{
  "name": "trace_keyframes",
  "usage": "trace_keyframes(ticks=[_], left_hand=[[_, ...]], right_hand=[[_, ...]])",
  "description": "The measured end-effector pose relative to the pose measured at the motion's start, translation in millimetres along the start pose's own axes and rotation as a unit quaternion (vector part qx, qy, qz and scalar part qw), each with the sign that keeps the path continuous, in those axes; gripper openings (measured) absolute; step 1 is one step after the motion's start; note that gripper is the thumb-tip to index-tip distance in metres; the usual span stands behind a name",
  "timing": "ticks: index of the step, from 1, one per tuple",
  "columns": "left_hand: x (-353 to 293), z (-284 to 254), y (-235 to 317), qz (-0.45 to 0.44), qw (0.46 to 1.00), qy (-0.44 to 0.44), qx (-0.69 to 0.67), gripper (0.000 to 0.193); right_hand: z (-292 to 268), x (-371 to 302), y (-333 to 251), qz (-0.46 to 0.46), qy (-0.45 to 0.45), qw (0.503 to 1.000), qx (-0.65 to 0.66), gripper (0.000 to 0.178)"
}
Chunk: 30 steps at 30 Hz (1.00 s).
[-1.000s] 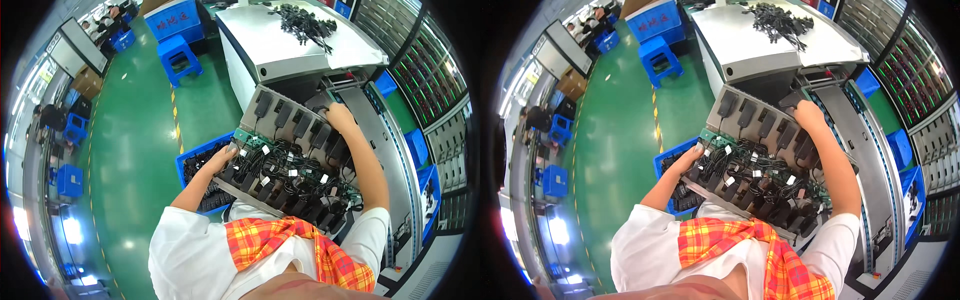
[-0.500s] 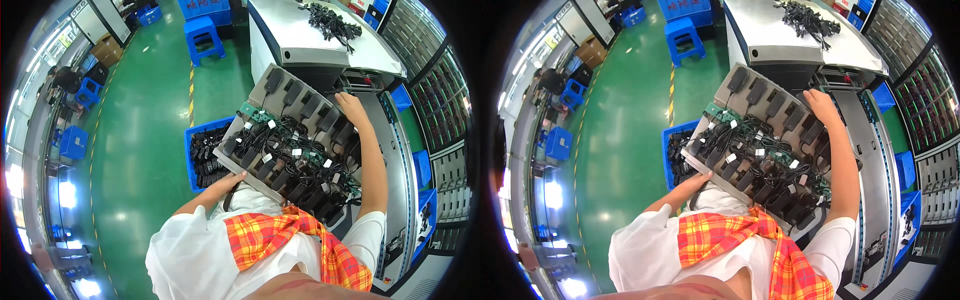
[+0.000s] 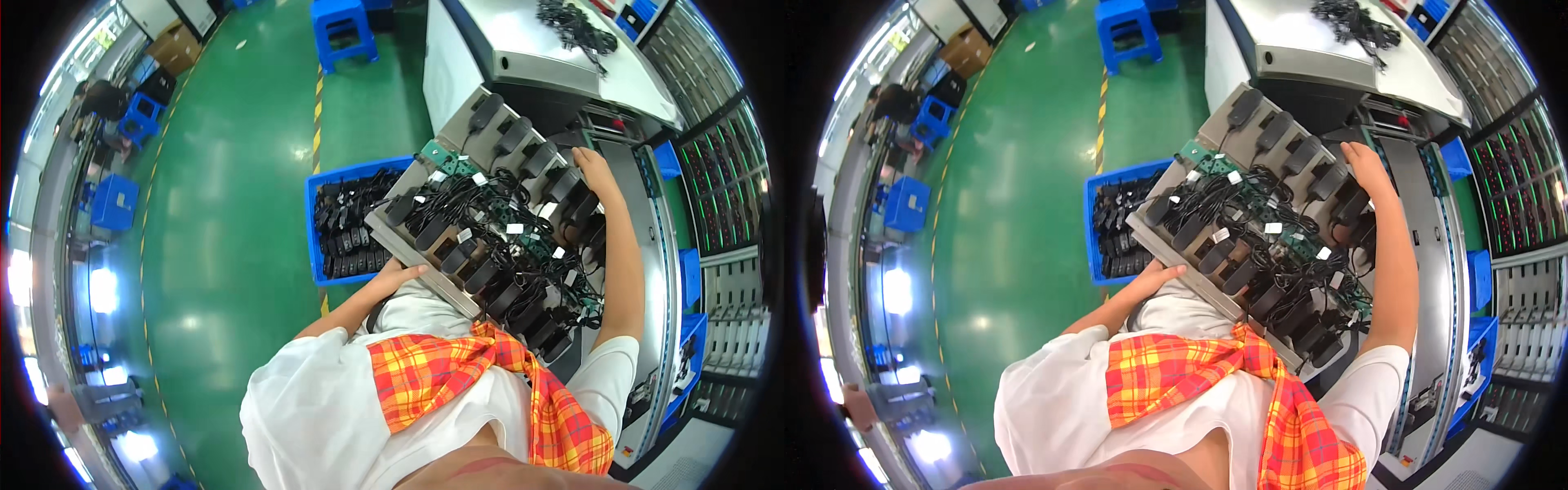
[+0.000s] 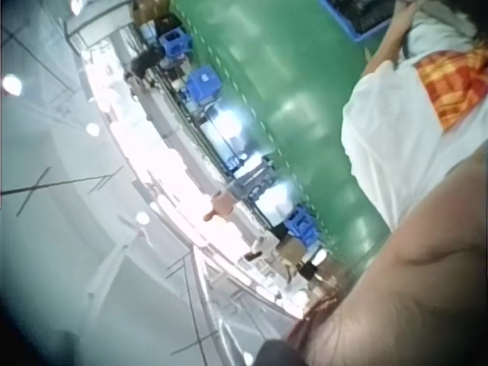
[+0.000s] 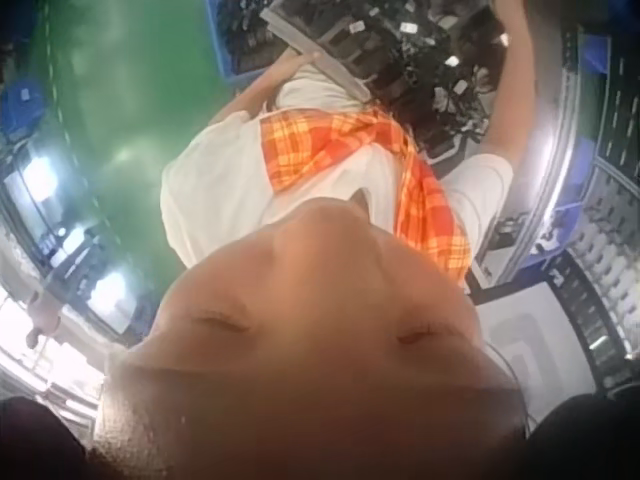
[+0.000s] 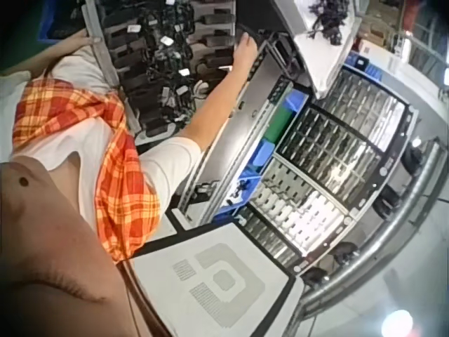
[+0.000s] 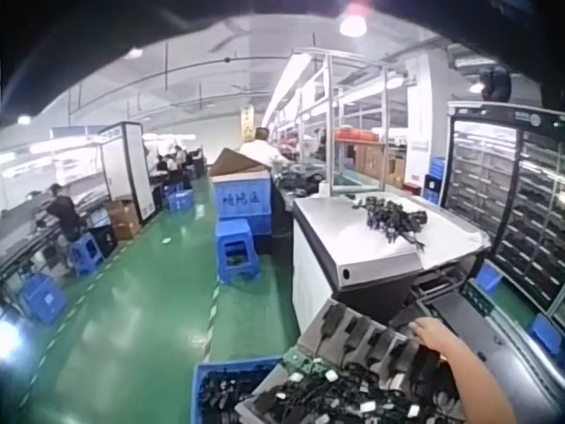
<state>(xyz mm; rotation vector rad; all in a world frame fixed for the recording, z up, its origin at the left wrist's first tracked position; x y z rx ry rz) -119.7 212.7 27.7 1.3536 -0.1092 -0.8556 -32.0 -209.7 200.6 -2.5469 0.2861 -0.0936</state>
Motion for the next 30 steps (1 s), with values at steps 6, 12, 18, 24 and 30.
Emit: trace_keyframes(ticks=[6, 12, 18, 24, 30], left_hand=[[-26, -7, 7, 0.005, 0.996, 0.091, 0.0, 0.061], [-26, -118, -15, -0.033, 0.976, 0.145, -0.161, 0.051], [100, -142, 22, -0.17, 0.971, 0.144, 0.084, 0.081], [190, -123, -33, -0.251, 0.956, 0.005, 0.154, 0.068], [186, -116, -43, -0.27, 0.929, 0.031, 0.251, 0.055]], right_hand=[[57, 39, 34, 0.027, -0.063, 0.997, 0.02, 0.044], [135, 80, 62, 0.06, -0.168, 0.983, 0.032, 0.049], [190, 97, 69, 0.091, -0.235, 0.968, 0.005, 0.052], [249, 114, 96, 0.089, -0.317, 0.941, -0.078, 0.056], [279, 102, 117, 0.119, -0.387, 0.903, -0.143, 0.06]])
Point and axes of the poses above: each hand's wrist, its own x-axis towards the middle knuckle, its own z-axis out of the palm, y = z × x, the point moved 9 cm from there along x, towards the middle knuckle, and after that the axes turned 1 degree about -x, right-handed, at the moved point
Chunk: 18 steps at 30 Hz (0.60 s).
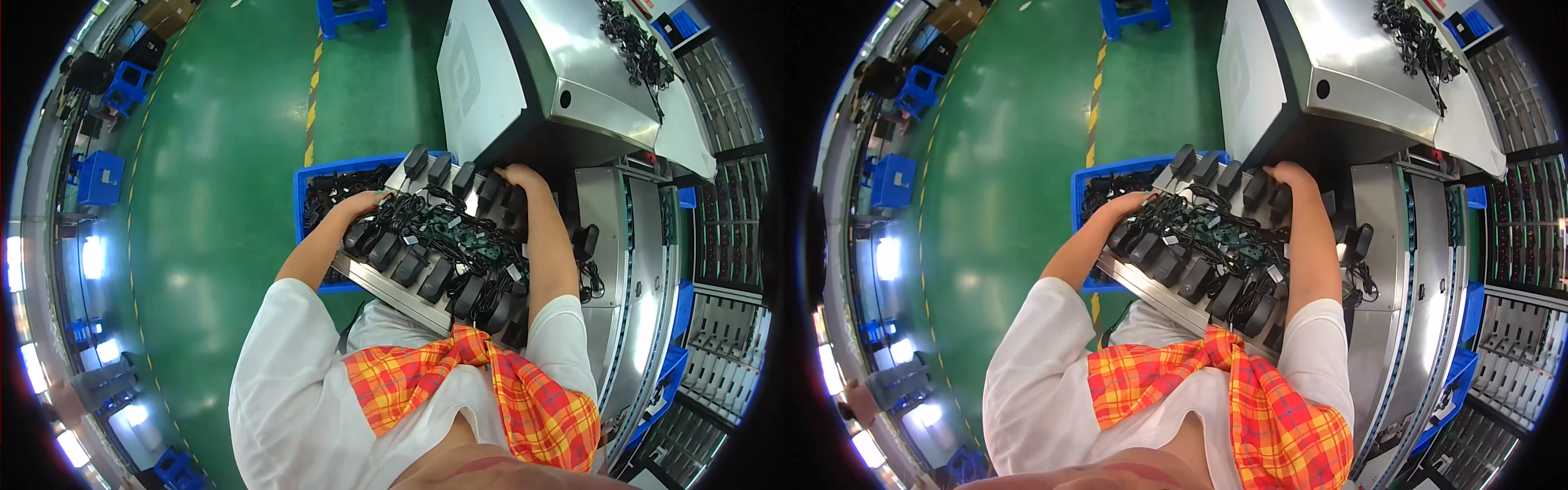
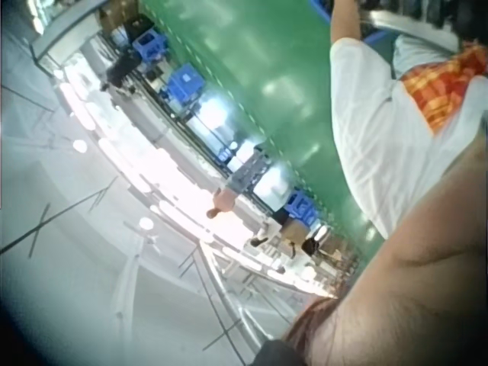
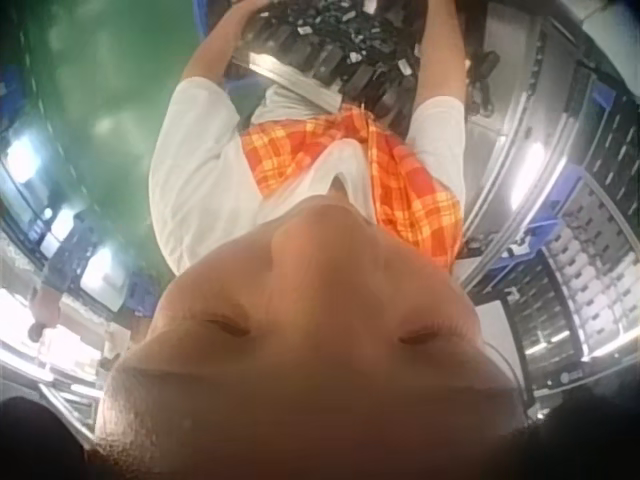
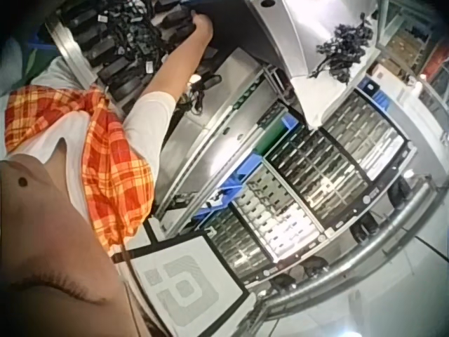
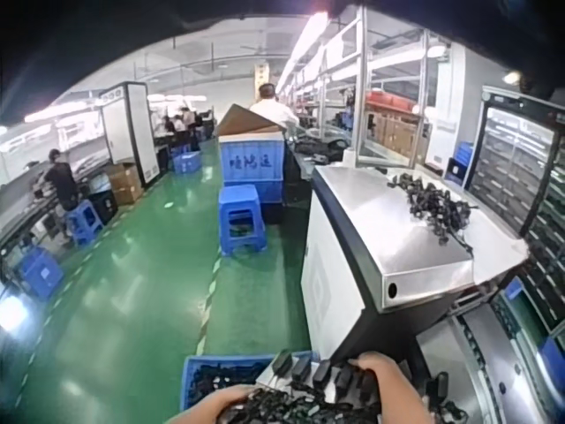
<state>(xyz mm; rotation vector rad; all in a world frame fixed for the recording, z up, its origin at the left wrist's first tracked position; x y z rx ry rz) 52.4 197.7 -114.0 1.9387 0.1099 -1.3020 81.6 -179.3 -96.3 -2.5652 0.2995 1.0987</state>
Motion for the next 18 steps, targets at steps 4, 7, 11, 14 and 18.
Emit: trace_keyframes(ticks=[4, 7, 11, 14, 18], left_hand=[[2, -3, -8, 0.034, 0.997, 0.03, -0.056, 0.054], [21, -12, -29, 0.051, 0.997, 0.026, -0.05, 0.051], [30, -7, -23, 0.064, 0.996, 0.028, -0.051, 0.05], [0, -19, -28, 0.039, 0.996, 0.049, -0.066, 0.05], [19, -27, -48, 0.044, 0.997, 0.035, -0.056, 0.053]], right_hand=[[-10, -9, -1, 0.008, 0.028, 1.0, 0.0, 0.058], [-40, -41, -20, -0.046, 0.069, 0.997, 0.007, 0.054], [-101, -168, -35, -0.145, 0.237, 0.959, 0.054, 0.042], [-125, -320, -54, -0.138, 0.371, 0.913, 0.099, 0.031], [-57, -425, 35, 0.107, 0.438, 0.861, 0.234, 0.034]])
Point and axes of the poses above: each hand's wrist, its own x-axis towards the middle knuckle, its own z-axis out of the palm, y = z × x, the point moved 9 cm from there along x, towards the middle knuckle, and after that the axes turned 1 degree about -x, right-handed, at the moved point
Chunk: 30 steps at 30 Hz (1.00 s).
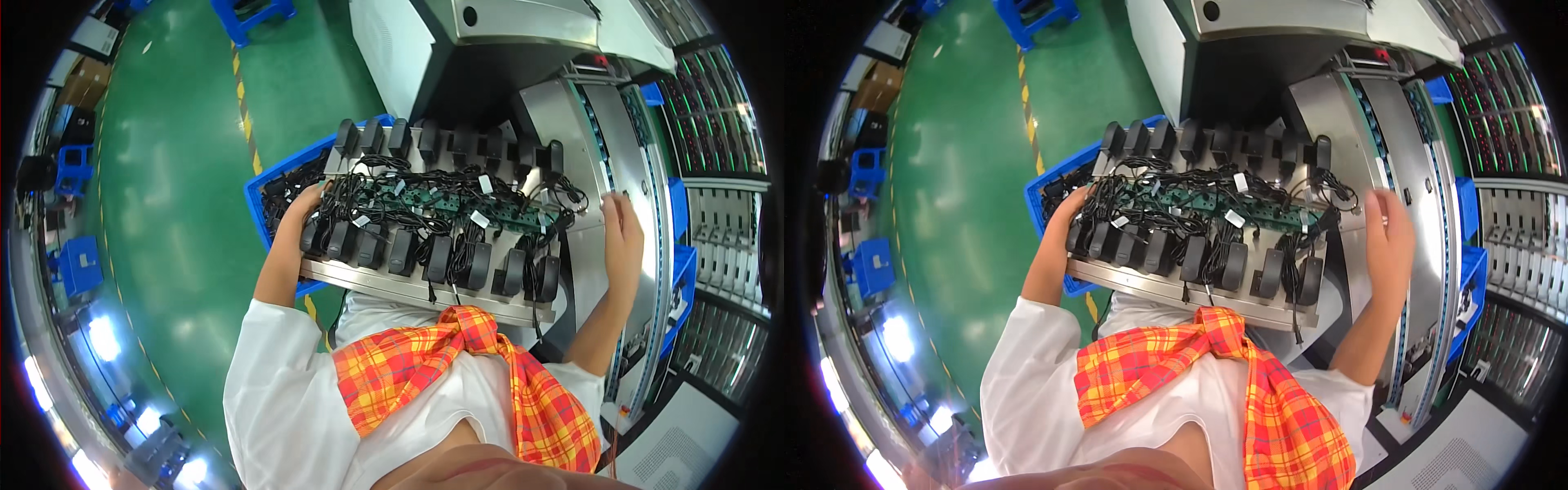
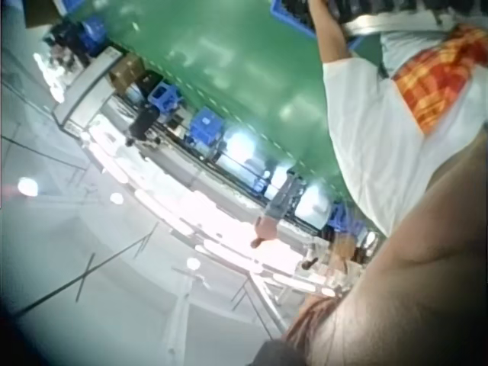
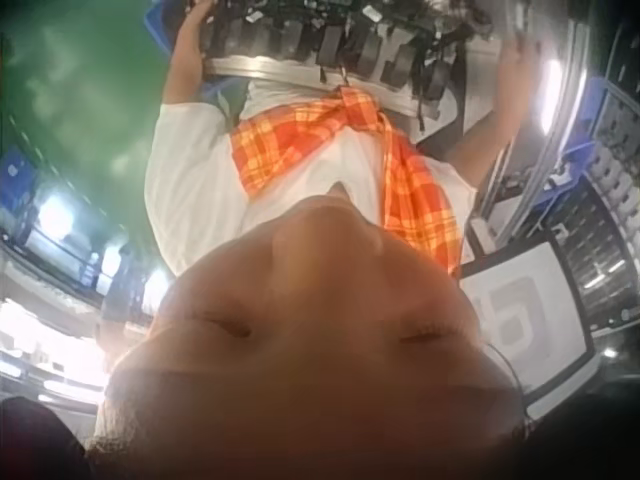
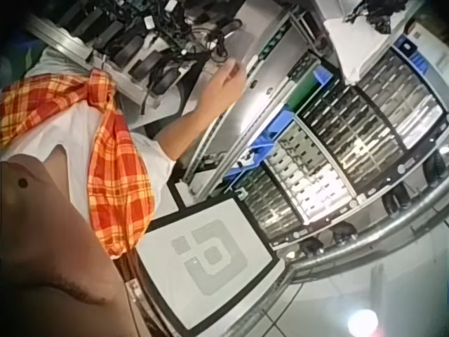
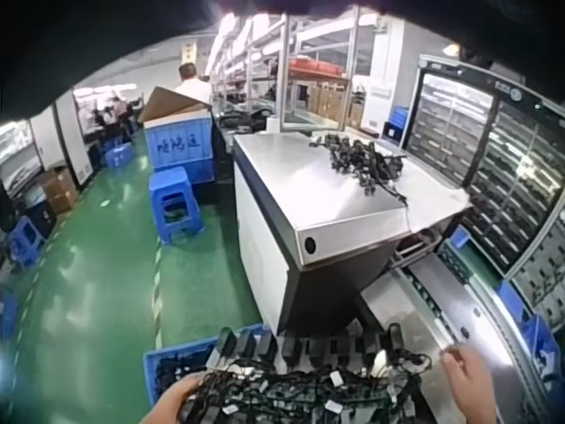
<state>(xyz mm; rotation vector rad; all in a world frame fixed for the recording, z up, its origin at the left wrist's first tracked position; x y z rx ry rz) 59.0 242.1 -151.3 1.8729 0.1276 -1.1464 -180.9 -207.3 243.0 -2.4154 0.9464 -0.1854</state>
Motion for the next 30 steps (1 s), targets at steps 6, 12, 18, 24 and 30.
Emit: trace_keyframes(ticks=[6, 12, 18, 24, 30], left_hand=[[35, 23, 11, 0.064, 0.998, -0.015, 0.024, 0.055], [82, -49, -142, -0.13, 0.991, -0.011, -0.029, 0.055], [22, -92, -199, -0.18, 0.966, 0.024, -0.183, 0.053], [-95, -141, -276, -0.16, 0.943, 0.085, -0.279, 0.052], [-145, -154, -270, -0.138, 0.913, 0.148, -0.355, 0.051]], right_hand=[[89, -85, 133, 0.16, -0.033, 0.966, 0.201, 0.05], [135, -62, 89, 0.248, -0.15, 0.847, 0.446, 0.049], [213, -61, 86, 0.26, -0.238, 0.815, 0.46, 0.038], [337, -57, 24, 0.215, -0.375, 0.795, 0.425, 0.04], [437, -14, -36, 0.127, -0.492, 0.78, 0.365, 0.037]])
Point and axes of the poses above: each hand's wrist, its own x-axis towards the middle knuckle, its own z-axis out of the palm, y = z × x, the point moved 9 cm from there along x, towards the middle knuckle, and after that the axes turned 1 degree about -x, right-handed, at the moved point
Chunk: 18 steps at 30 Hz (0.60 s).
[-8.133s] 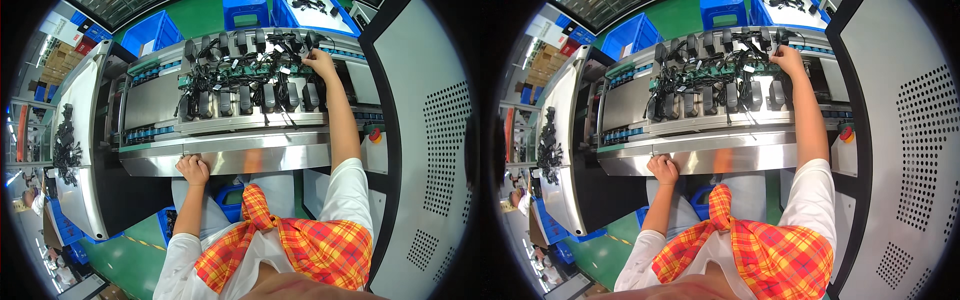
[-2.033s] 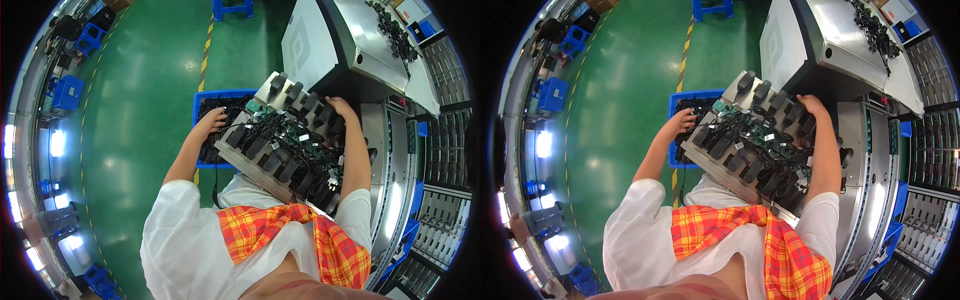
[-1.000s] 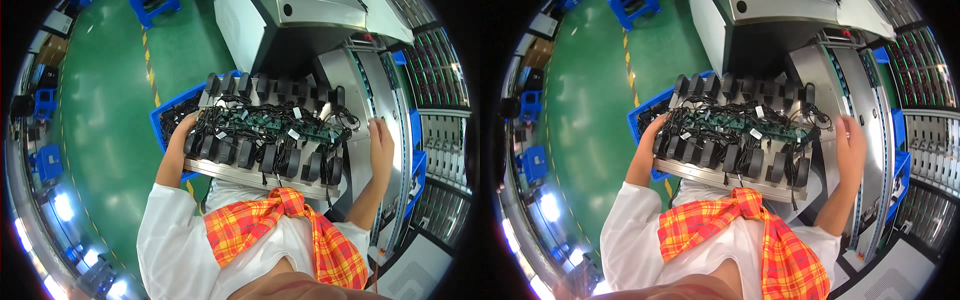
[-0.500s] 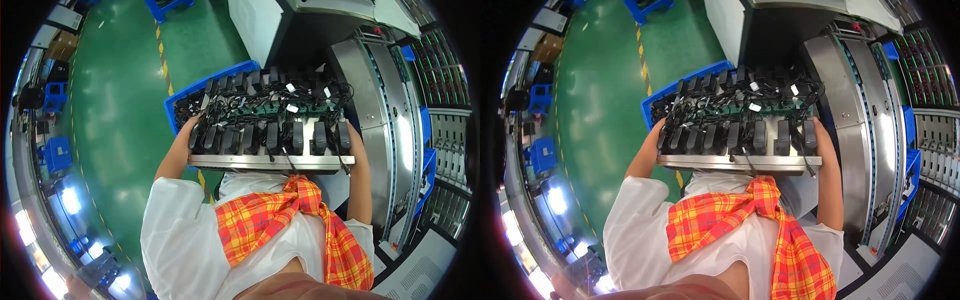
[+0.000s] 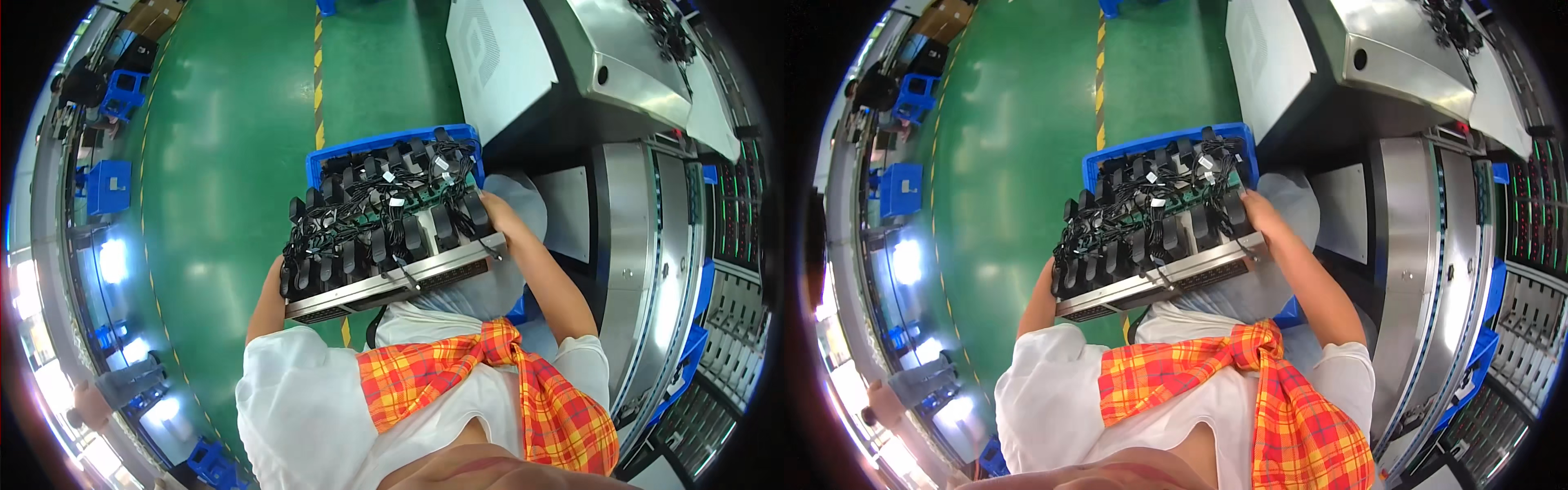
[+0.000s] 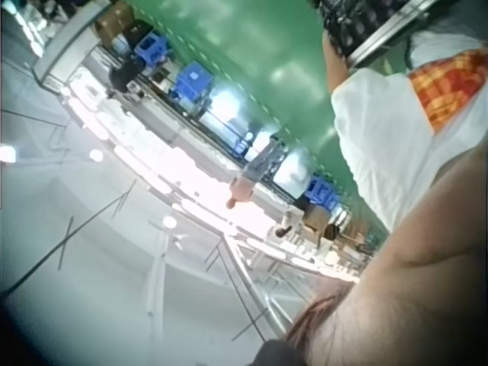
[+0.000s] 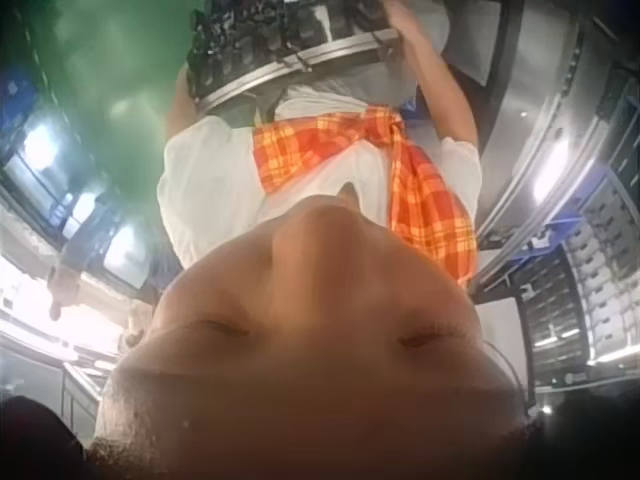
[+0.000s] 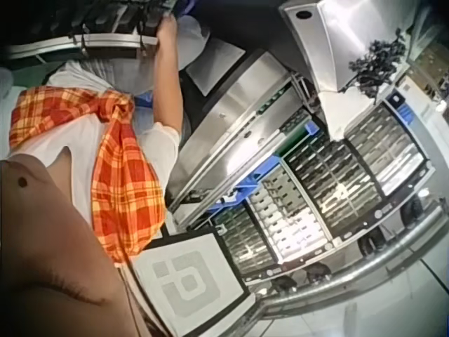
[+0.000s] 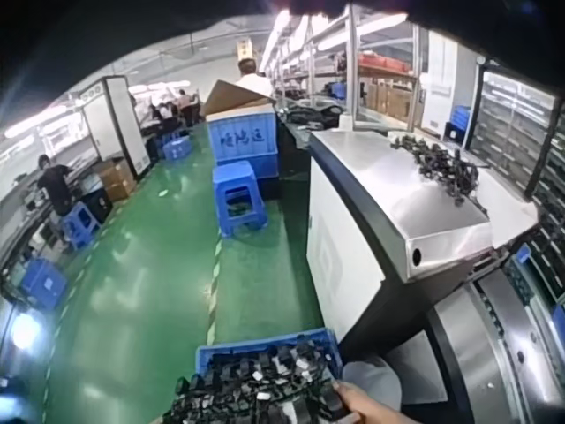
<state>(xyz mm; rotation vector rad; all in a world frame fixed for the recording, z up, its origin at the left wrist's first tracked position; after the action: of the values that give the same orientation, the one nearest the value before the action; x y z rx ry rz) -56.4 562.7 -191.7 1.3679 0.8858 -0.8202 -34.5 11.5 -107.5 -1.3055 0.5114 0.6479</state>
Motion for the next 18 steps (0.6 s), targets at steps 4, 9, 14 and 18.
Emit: trace_keyframes(ticks=[4, 9, 14, 18], left_hand=[[15, 36, 15, 0.012, 0.999, 0.009, -0.046, 0.05], [40, -27, 83, 0.224, 0.945, 0.22, 0.096, 0.047], [61, 8, 126, 0.317, 0.884, 0.297, 0.176, 0.05], [54, -1, 107, 0.308, 0.882, 0.317, 0.163, 0.05]], right_hand=[[-21, 65, -9, -0.027, -0.035, 0.998, 0.054, 0.036], [-6, 98, -29, -0.04, 0.005, 0.996, 0.082, 0.038], [-32, 115, 22, 0.04, 0.103, 0.992, 0.054, 0.04], [-18, 116, 28, 0.091, 0.081, 0.992, 0.02, 0.047]])
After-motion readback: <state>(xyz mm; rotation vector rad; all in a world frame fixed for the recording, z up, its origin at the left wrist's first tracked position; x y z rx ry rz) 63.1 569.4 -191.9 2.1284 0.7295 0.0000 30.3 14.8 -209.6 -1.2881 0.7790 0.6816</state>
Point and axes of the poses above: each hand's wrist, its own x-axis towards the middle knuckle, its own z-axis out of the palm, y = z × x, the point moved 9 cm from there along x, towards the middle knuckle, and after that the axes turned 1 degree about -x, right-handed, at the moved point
